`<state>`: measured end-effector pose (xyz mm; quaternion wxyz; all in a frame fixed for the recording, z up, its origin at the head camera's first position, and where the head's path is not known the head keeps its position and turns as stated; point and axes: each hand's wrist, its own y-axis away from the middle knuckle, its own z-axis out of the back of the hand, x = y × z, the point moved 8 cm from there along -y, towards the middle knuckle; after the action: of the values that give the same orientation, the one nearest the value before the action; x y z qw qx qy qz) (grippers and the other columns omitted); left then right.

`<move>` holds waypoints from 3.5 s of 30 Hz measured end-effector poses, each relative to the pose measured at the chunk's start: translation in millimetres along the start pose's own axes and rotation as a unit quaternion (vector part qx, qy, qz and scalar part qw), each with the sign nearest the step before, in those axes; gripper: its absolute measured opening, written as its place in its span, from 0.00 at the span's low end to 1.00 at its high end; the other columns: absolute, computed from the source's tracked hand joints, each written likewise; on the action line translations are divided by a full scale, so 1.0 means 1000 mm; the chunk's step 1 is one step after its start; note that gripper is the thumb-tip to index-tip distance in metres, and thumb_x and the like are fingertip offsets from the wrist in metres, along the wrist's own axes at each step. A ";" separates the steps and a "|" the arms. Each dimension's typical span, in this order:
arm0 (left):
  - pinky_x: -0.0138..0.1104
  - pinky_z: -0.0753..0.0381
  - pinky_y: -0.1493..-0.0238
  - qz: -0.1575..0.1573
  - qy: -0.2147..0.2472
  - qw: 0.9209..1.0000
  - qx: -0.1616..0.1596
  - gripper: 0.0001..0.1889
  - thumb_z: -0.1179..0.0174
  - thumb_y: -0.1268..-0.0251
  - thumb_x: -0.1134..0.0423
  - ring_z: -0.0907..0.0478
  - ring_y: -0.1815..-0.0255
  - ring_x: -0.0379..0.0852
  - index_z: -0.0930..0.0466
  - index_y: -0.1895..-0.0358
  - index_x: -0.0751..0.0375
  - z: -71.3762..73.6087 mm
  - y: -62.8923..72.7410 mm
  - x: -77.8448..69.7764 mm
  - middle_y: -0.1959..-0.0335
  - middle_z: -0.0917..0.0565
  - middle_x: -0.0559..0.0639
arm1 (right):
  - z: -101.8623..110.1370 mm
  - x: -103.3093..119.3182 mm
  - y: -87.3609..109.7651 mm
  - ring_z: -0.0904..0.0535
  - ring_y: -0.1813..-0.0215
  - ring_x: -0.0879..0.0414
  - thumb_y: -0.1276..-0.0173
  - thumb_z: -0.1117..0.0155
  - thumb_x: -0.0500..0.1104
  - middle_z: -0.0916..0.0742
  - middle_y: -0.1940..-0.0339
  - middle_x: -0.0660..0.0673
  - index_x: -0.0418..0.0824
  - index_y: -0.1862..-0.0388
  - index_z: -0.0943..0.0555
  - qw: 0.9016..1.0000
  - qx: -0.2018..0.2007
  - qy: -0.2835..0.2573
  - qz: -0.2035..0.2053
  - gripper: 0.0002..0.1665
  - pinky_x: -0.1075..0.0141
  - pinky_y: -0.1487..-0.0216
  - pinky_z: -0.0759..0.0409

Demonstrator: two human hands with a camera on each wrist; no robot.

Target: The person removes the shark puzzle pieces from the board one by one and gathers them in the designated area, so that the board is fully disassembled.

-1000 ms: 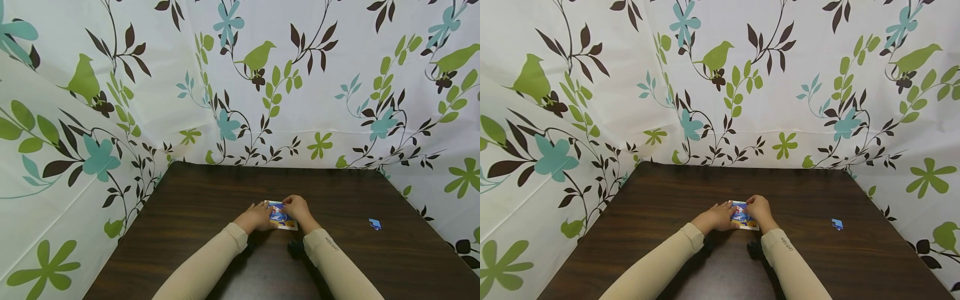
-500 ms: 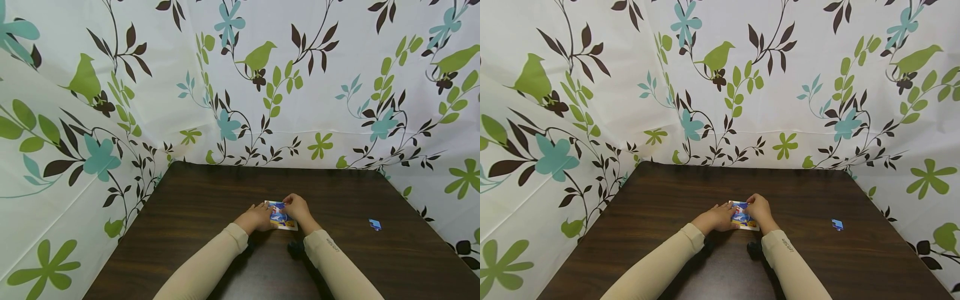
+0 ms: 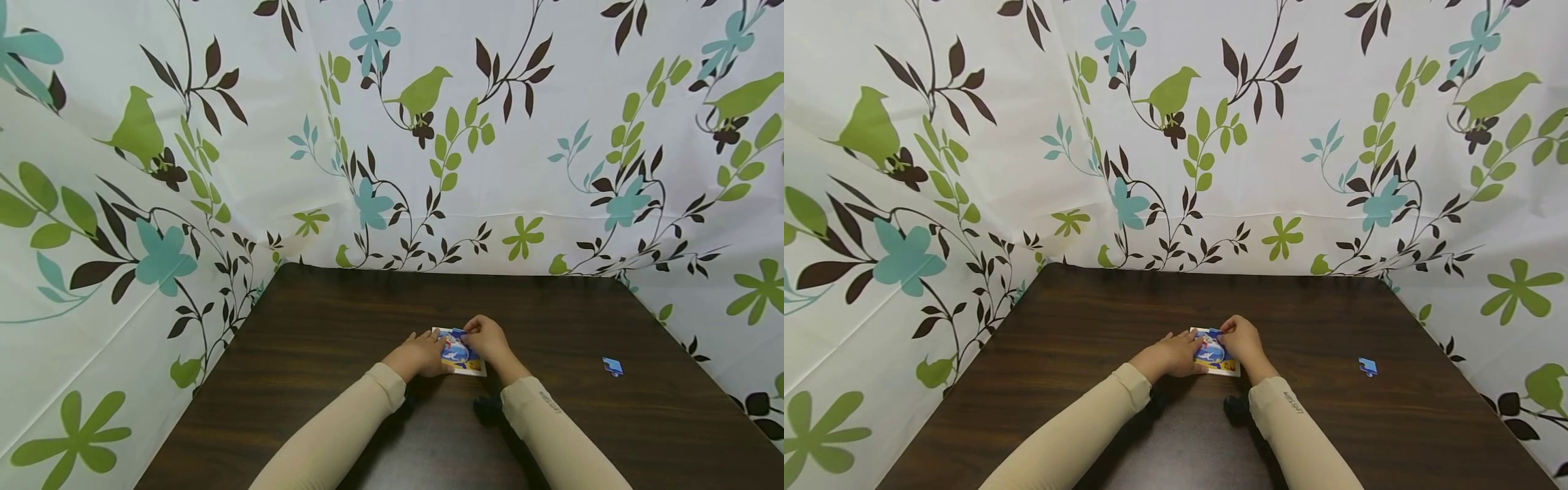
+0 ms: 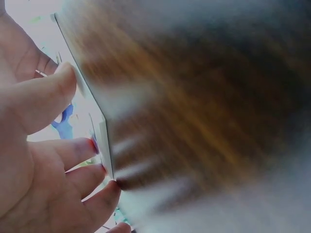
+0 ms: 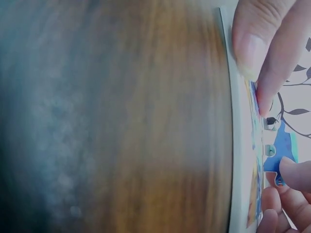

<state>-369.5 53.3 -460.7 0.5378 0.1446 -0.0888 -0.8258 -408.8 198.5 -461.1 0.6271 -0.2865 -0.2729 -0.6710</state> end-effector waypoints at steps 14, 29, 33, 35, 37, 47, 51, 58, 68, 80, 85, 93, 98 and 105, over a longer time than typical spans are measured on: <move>0.46 0.47 0.20 0.001 -0.007 1.000 -0.005 0.40 0.46 0.32 0.35 0.48 0.19 0.47 0.43 0.22 0.49 -0.002 -0.002 -0.002 0.19 0.45 0.48 | 0.016 -0.006 -0.002 0.20 0.59 0.49 0.32 0.36 0.35 0.14 0.61 0.38 0.34 0.58 0.18 0.998 -0.031 -0.051 -0.005 0.07 0.64 0.64 0.22; 0.46 0.50 0.20 0.002 0.008 1.000 -0.002 0.40 0.46 0.31 0.37 0.50 0.18 0.47 0.45 0.21 0.48 0.000 0.000 0.000 0.18 0.48 0.47 | 0.053 -0.023 0.001 0.18 0.60 0.47 0.31 0.37 0.36 0.14 0.60 0.35 0.30 0.55 0.18 0.998 -0.054 -0.037 0.005 0.10 0.65 0.66 0.25; 0.47 0.49 0.20 0.002 0.008 1.000 -0.007 0.40 0.45 0.32 0.37 0.49 0.18 0.47 0.44 0.21 0.48 0.001 0.000 0.000 0.19 0.47 0.48 | 0.062 -0.027 0.002 0.18 0.60 0.46 0.31 0.38 0.36 0.14 0.60 0.34 0.28 0.55 0.19 0.998 -0.057 -0.037 0.011 0.11 0.65 0.66 0.25; 0.47 0.49 0.20 0.002 0.008 1.000 -0.007 0.40 0.45 0.32 0.37 0.49 0.18 0.48 0.44 0.21 0.49 0.001 0.000 -0.001 0.19 0.47 0.48 | 0.064 -0.030 0.003 0.19 0.60 0.46 0.31 0.38 0.36 0.14 0.60 0.33 0.28 0.55 0.19 0.998 -0.059 -0.035 0.010 0.12 0.66 0.66 0.25; 0.47 0.48 0.20 0.003 0.006 1.000 -0.007 0.40 0.45 0.32 0.37 0.49 0.19 0.47 0.44 0.21 0.49 0.001 0.000 -0.001 0.19 0.46 0.48 | 0.067 -0.032 0.003 0.19 0.60 0.46 0.32 0.38 0.36 0.14 0.61 0.34 0.28 0.55 0.19 0.998 -0.061 -0.034 0.009 0.12 0.66 0.66 0.26; 0.47 0.48 0.20 0.001 0.003 1.000 -0.009 0.40 0.45 0.32 0.37 0.48 0.19 0.47 0.44 0.21 0.48 -0.002 -0.003 0.000 0.19 0.46 0.48 | 0.081 -0.045 0.004 0.19 0.62 0.48 0.32 0.37 0.37 0.13 0.60 0.33 0.28 0.55 0.19 0.997 -0.069 -0.032 0.006 0.12 0.67 0.67 0.26; 0.47 0.48 0.20 0.002 0.001 1.000 -0.011 0.40 0.45 0.32 0.36 0.49 0.19 0.47 0.43 0.21 0.48 -0.002 -0.003 0.000 0.19 0.46 0.48 | 0.087 -0.050 0.006 0.20 0.61 0.49 0.31 0.38 0.37 0.13 0.59 0.32 0.27 0.54 0.19 0.997 -0.069 -0.033 0.002 0.14 0.66 0.66 0.27; 0.47 0.48 0.20 0.001 -0.002 1.000 -0.013 0.40 0.44 0.32 0.37 0.49 0.19 0.47 0.42 0.22 0.48 -0.002 -0.004 0.000 0.19 0.46 0.48 | 0.099 -0.058 0.010 0.21 0.58 0.46 0.30 0.40 0.39 0.14 0.57 0.32 0.28 0.52 0.19 0.996 -0.079 -0.029 -0.013 0.14 0.66 0.65 0.28; 0.47 0.48 0.20 0.002 -0.002 1.000 -0.011 0.41 0.44 0.33 0.36 0.48 0.19 0.47 0.43 0.21 0.48 -0.003 -0.003 -0.001 0.19 0.46 0.48 | 0.115 -0.070 0.017 0.21 0.56 0.43 0.28 0.41 0.41 0.15 0.54 0.31 0.28 0.49 0.19 0.996 -0.079 -0.018 -0.029 0.17 0.65 0.65 0.28; 0.47 0.49 0.20 0.003 0.007 1.000 -0.010 0.41 0.44 0.33 0.37 0.49 0.19 0.47 0.44 0.21 0.48 -0.002 -0.002 0.000 0.19 0.47 0.48 | 0.133 -0.094 0.026 0.22 0.51 0.39 0.26 0.44 0.42 0.18 0.48 0.28 0.28 0.45 0.21 0.995 -0.077 -0.015 -0.065 0.19 0.55 0.57 0.24; 0.47 0.49 0.20 0.002 0.009 1.000 -0.012 0.41 0.43 0.33 0.37 0.49 0.19 0.47 0.43 0.22 0.48 -0.002 -0.002 0.000 0.19 0.46 0.48 | 0.143 -0.101 0.030 0.23 0.49 0.38 0.25 0.44 0.42 0.19 0.46 0.27 0.27 0.45 0.22 0.994 -0.076 -0.016 -0.076 0.20 0.52 0.56 0.24; 0.47 0.49 0.20 -0.002 0.011 1.000 -0.011 0.40 0.44 0.33 0.37 0.49 0.19 0.48 0.43 0.22 0.49 -0.001 -0.002 -0.001 0.19 0.46 0.48 | 0.159 -0.113 0.034 0.23 0.51 0.39 0.27 0.43 0.42 0.18 0.47 0.26 0.26 0.46 0.21 0.993 -0.096 0.004 -0.073 0.20 0.62 0.61 0.28; 0.47 0.49 0.20 -0.003 0.012 1.000 -0.010 0.41 0.44 0.32 0.37 0.49 0.19 0.48 0.44 0.21 0.49 -0.001 -0.002 -0.001 0.19 0.46 0.49 | 0.166 -0.125 0.039 0.24 0.51 0.37 0.26 0.45 0.41 0.21 0.45 0.23 0.25 0.44 0.23 0.991 -0.094 -0.002 -0.098 0.21 0.56 0.59 0.25; 0.47 0.49 0.20 -0.001 0.011 1.000 -0.011 0.40 0.44 0.32 0.37 0.49 0.19 0.48 0.43 0.22 0.49 0.000 -0.002 -0.001 0.19 0.46 0.49 | 0.173 -0.139 0.041 0.25 0.51 0.37 0.27 0.45 0.41 0.23 0.44 0.24 0.25 0.44 0.23 0.987 -0.101 0.003 -0.125 0.21 0.54 0.59 0.25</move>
<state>-370.3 54.9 -461.4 0.5393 0.1477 -0.0741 -0.8258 -353.9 416.7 -443.2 0.5070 -0.3102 -0.2350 -0.7690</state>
